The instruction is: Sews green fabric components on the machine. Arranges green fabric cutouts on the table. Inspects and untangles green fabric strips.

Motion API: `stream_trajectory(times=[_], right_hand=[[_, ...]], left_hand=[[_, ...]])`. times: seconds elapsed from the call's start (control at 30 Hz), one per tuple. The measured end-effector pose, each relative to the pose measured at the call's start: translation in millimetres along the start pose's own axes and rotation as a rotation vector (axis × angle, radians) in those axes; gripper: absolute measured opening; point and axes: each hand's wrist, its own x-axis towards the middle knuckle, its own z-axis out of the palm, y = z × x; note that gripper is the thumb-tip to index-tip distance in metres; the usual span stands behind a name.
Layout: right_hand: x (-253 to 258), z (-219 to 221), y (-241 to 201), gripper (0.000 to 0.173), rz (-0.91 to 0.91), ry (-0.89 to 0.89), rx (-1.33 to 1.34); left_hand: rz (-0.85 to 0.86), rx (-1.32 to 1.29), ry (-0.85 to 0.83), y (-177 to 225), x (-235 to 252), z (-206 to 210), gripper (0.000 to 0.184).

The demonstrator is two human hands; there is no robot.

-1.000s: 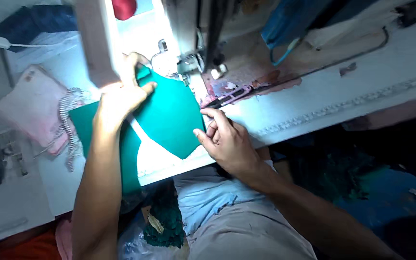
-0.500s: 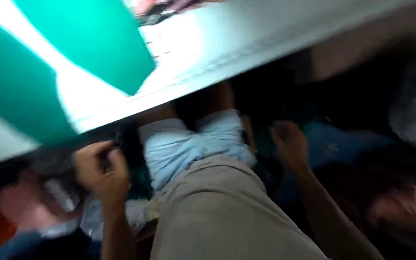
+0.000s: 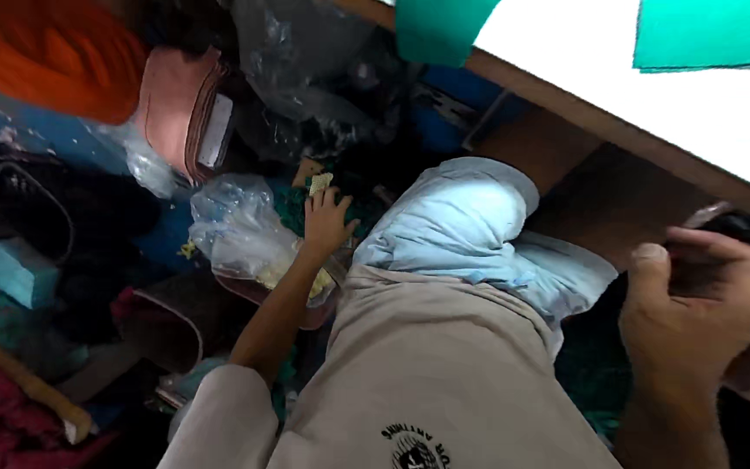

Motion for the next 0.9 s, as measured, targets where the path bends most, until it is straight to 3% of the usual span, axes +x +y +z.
stream_trajectory(times=[0.13, 0.23, 0.33, 0.47, 0.53, 0.57, 0.63, 0.67, 0.77, 0.9], right_hand=[[15, 21, -36, 0.042, -0.157, -0.149, 0.034], [20, 52, -69, 0.043, -0.263, -0.366, 0.108], [25, 101, -102, 0.056, -0.387, -0.666, 0.18], [17, 164, -137, 0.085, -0.591, -0.992, 0.134], [13, 171, -147, 0.082, -0.597, -1.126, 0.144], [12, 170, -151, 0.071, -0.555, -1.174, 0.165], [12, 163, -157, 0.036, -0.437, -1.223, 0.205], [13, 157, -157, 0.027, -0.39, -1.239, 0.221], [19, 124, -157, 0.03, -0.346, -1.258, 0.247], [16, 76, -161, 0.039, -0.602, -0.963, -0.027]], left_hand=[[0.036, -0.03, 0.073, -5, -5, 11, 0.025], [0.014, -0.379, 0.097, -9, -29, -16, 0.024], [-0.051, -0.867, -0.008, -19, -59, -54, 0.019], [0.072, -1.083, -0.128, -22, -92, -101, 0.012], [0.145, -1.108, -0.146, -13, -103, -116, 0.013], [0.175, -1.11, -0.133, -9, -106, -120, 0.013], [0.218, -1.117, -0.099, -6, -108, -125, 0.012], [0.231, -1.123, -0.085, -6, -108, -127, 0.012], [0.252, -1.146, -0.067, -13, -103, -134, 0.016], [0.336, -1.048, -0.117, -10, -94, -142, 0.029]])
